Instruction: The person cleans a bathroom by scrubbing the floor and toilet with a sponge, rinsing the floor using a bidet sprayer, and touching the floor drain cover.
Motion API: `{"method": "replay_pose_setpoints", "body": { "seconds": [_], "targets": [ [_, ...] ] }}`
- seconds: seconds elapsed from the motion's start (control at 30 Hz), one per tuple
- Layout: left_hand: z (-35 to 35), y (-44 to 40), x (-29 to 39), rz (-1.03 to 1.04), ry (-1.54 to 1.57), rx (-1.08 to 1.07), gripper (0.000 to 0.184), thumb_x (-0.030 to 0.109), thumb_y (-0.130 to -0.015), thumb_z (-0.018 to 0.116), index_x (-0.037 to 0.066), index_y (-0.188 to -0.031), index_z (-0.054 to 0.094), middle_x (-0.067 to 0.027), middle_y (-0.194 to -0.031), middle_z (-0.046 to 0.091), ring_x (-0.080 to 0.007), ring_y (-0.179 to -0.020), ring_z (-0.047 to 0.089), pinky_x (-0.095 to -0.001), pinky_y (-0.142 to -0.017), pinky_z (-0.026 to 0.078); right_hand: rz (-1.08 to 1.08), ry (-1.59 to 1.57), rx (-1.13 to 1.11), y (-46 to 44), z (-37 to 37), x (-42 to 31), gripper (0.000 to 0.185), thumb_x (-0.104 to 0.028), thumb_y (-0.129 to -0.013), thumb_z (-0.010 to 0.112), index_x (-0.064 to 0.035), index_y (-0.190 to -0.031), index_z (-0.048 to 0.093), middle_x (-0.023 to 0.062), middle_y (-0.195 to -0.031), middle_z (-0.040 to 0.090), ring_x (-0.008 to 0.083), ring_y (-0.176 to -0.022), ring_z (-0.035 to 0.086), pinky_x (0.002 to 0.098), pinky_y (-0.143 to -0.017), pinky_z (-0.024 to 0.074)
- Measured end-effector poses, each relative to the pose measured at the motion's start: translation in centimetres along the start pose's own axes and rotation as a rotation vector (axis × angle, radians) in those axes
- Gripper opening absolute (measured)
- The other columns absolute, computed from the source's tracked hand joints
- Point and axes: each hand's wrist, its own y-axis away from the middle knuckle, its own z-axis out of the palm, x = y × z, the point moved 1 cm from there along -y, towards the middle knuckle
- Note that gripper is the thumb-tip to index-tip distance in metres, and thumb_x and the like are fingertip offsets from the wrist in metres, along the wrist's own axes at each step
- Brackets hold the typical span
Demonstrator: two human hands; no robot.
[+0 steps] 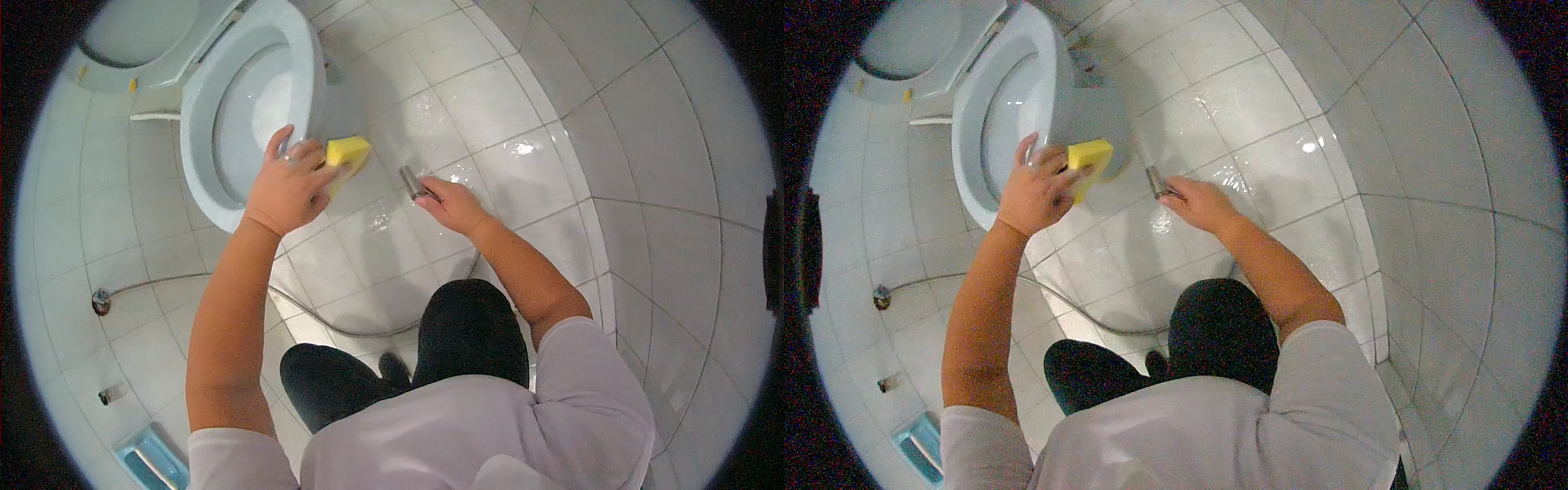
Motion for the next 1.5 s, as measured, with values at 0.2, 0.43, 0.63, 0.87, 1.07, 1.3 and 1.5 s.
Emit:
{"method": "replay_pose_setpoints", "body": {
  "seconds": [0.2,0.43,0.63,0.87,1.07,1.3,1.5],
  "targets": [
    [0.0,-0.1,0.1,0.013,-0.026,0.003,0.046,0.017,-0.06,0.06,0.028,-0.105,0.056,-0.0021,-0.1,0.054,-0.0191,-0.104,0.046,-0.0502,-0.1,0.018,-0.062,-0.1,0.028,-1.2,-0.2,-0.4,0.039,-0.038,-0.082,0.049,-0.0053,-0.102,0.051,0.0163,-0.09,0.058,0.0343,-0.083,0.055,0.0392,-0.07,0.044],
    [-0.2,0.0,0.0,0.004,-0.013,0.016,0.046,0.016,-0.059,0.06,0.027,-0.104,0.056,-0.001,-0.096,0.056,-0.0197,-0.101,0.048,-0.0502,-0.1,0.019,0.387,-0.097,0.032,3.8,-1.4,4.4,0.042,-0.037,-0.084,0.044,-0.0035,-0.109,0.049,0.0186,-0.099,0.056,0.0338,-0.091,0.054,0.0386,-0.08,0.041],
    [-0.3,0.4,-0.5,0.017,0.025,0.034,0.046,0.015,-0.059,0.06,0.026,-0.103,0.056,-0.0004,-0.097,0.056,-0.0195,-0.102,0.047,-0.0508,-0.099,0.019,0.655,-0.453,0.593,11.1,-5.4,12.3,0.039,-0.042,-0.086,0.042,-0.0061,-0.096,0.051,0.0061,-0.072,0.053,0.0143,-0.066,0.053,0.0263,-0.055,0.044],
    [0.0,0.2,-0.2,0.025,0.014,0.055,0.048,0.016,-0.058,0.062,0.026,-0.104,0.056,-0.0008,-0.097,0.056,-0.0191,-0.102,0.046,-0.0505,-0.099,0.02,0.472,-1.02,0.952,6.8,-7.6,10.4,0.042,-0.048,-0.085,0.04,-0.008,-0.094,0.047,0.0036,-0.061,0.046,0.0098,-0.043,0.041,0.0231,-0.039,0.0339],
    [-0.3,0.1,0.1,0.017,-0.002,0.044,0.047,0.016,-0.06,0.062,0.027,-0.105,0.055,-0.001,-0.092,0.054,-0.0145,-0.1,0.045,-0.0468,-0.1,0.02,0.301,-1.147,0.878,1.0,-6.3,7.1,0.043,-0.048,-0.086,0.038,-0.0062,-0.095,0.043,0.003,-0.056,0.044,0.0106,-0.039,0.038,0.0238,-0.037,0.0307],
    [-0.1,0.1,0.0,0.019,0.01,0.025,0.048,0.018,-0.058,0.061,0.027,-0.105,0.056,-0.0016,-0.095,0.057,-0.0197,-0.101,0.047,-0.0506,-0.099,0.02,0.285,-1.16,0.912,-0.4,-7.3,6.7,0.047,-0.052,-0.085,0.036,-0.0062,-0.093,0.043,0.0032,-0.056,0.043,0.0116,-0.039,0.037,0.0249,-0.037,0.0312],
    [-0.1,0.1,0.0,0.014,0.019,0.003,0.049,0.018,-0.058,0.061,0.027,-0.106,0.055,-0.0016,-0.095,0.057,-0.0198,-0.101,0.047,-0.0512,-0.099,0.019,0.224,-1.159,1.232,2.7,-10.4,9.9,0.046,-0.051,-0.085,0.036,-0.0062,-0.092,0.044,0.0007,-0.054,0.039,0.0112,-0.041,0.036,0.0242,-0.037,0.0295]
  ]
}}
